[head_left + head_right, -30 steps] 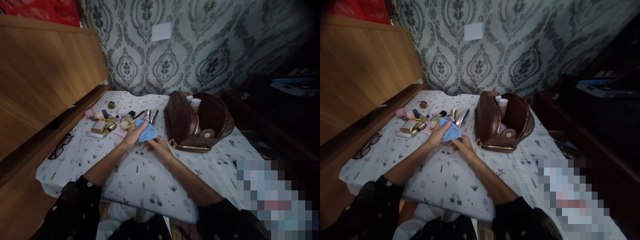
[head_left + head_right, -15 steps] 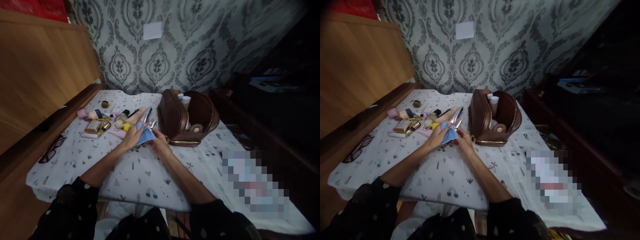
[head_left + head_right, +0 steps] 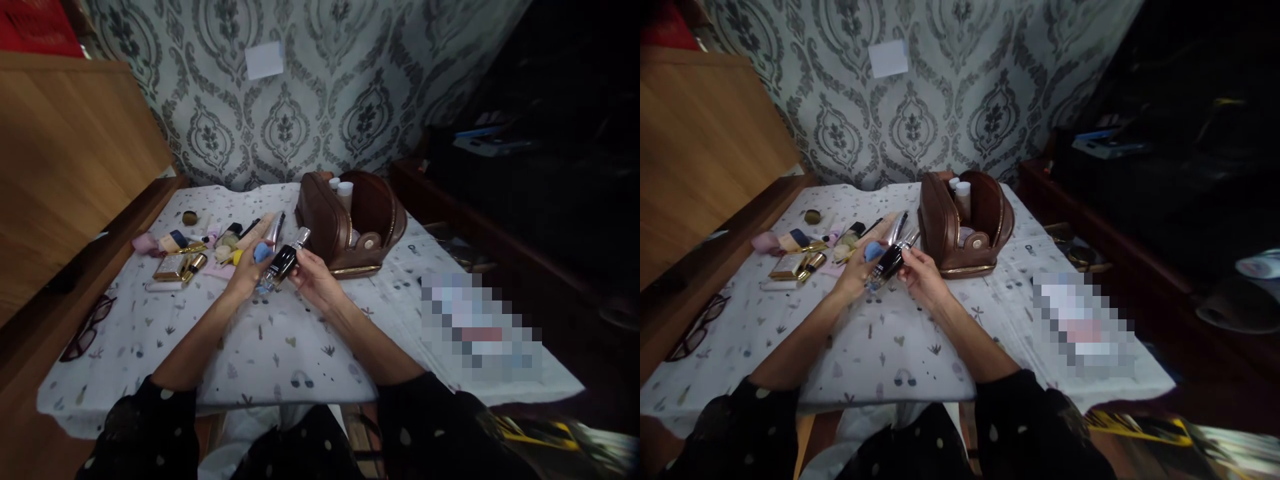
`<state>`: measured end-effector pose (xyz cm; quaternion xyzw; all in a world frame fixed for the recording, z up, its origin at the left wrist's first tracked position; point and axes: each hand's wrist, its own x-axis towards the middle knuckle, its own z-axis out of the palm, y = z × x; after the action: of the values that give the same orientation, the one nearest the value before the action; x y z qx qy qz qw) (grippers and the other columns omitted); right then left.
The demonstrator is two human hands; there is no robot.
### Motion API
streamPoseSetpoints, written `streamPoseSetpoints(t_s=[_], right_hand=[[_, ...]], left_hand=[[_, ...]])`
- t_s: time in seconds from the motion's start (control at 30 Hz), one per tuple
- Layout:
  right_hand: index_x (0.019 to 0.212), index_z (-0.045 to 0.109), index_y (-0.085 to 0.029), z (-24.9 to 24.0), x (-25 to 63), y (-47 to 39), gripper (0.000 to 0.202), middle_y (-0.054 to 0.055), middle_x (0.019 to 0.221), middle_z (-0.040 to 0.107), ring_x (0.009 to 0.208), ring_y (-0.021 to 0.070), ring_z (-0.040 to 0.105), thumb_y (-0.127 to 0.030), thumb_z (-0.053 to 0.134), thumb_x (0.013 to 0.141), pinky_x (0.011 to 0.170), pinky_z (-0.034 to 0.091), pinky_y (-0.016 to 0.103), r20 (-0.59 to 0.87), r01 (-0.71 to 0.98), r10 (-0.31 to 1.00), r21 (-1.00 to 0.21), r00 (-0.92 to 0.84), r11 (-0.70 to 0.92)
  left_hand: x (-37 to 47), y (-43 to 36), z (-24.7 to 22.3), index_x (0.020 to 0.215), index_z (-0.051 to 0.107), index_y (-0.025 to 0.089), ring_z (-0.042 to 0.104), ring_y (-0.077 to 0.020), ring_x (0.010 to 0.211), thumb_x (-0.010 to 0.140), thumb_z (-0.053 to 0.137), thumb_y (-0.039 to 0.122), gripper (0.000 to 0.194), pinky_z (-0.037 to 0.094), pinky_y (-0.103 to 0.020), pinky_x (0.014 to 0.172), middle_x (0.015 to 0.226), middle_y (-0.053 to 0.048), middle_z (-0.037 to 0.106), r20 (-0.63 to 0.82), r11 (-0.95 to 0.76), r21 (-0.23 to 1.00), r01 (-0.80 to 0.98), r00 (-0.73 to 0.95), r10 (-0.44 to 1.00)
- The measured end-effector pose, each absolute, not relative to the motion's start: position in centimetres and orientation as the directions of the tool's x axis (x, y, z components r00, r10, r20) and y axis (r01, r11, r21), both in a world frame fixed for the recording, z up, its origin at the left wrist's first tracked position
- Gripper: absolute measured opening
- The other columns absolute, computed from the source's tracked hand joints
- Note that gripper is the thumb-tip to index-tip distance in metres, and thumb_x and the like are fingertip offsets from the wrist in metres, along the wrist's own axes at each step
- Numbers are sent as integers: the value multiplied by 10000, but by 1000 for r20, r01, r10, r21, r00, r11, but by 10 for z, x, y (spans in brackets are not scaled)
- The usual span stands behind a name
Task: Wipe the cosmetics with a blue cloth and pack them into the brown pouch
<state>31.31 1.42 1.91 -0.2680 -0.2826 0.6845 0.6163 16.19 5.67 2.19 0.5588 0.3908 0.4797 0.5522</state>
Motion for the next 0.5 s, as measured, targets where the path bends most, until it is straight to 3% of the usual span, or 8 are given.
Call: streamPoseSetpoints(t_s=[0.13,0.3,0.5], right_hand=[[831,667,-188,17,311,16,428,-54,716,593,540,49,448,-387,909,538,476,346,188,-26,-623,1000,-782,-10,-27],[823,643,-188,13,312,17,446,-73,671,567,493,38,415,-429,892,542,442,308,187,-36,-597,996,-802,84,21],[878,692,-196,17,315,17,421,-50,703,598,500,47,431,-446,863,586,445,342,195,-20,-610,999,-792,46,12]], left_hand=[[163,51,29,1023,639,187,628,-176,688,726,701,650,554,517,-265,523,855,-53,655,-7,80,980,-180,374,927],[160,45,35,1230,556,248,640,-157,795,625,865,370,690,546,-220,534,1084,-41,616,48,-45,999,-17,507,861],[158,46,36,1093,592,188,505,-64,492,697,811,377,491,413,-174,413,731,34,577,56,-82,996,28,523,851]])
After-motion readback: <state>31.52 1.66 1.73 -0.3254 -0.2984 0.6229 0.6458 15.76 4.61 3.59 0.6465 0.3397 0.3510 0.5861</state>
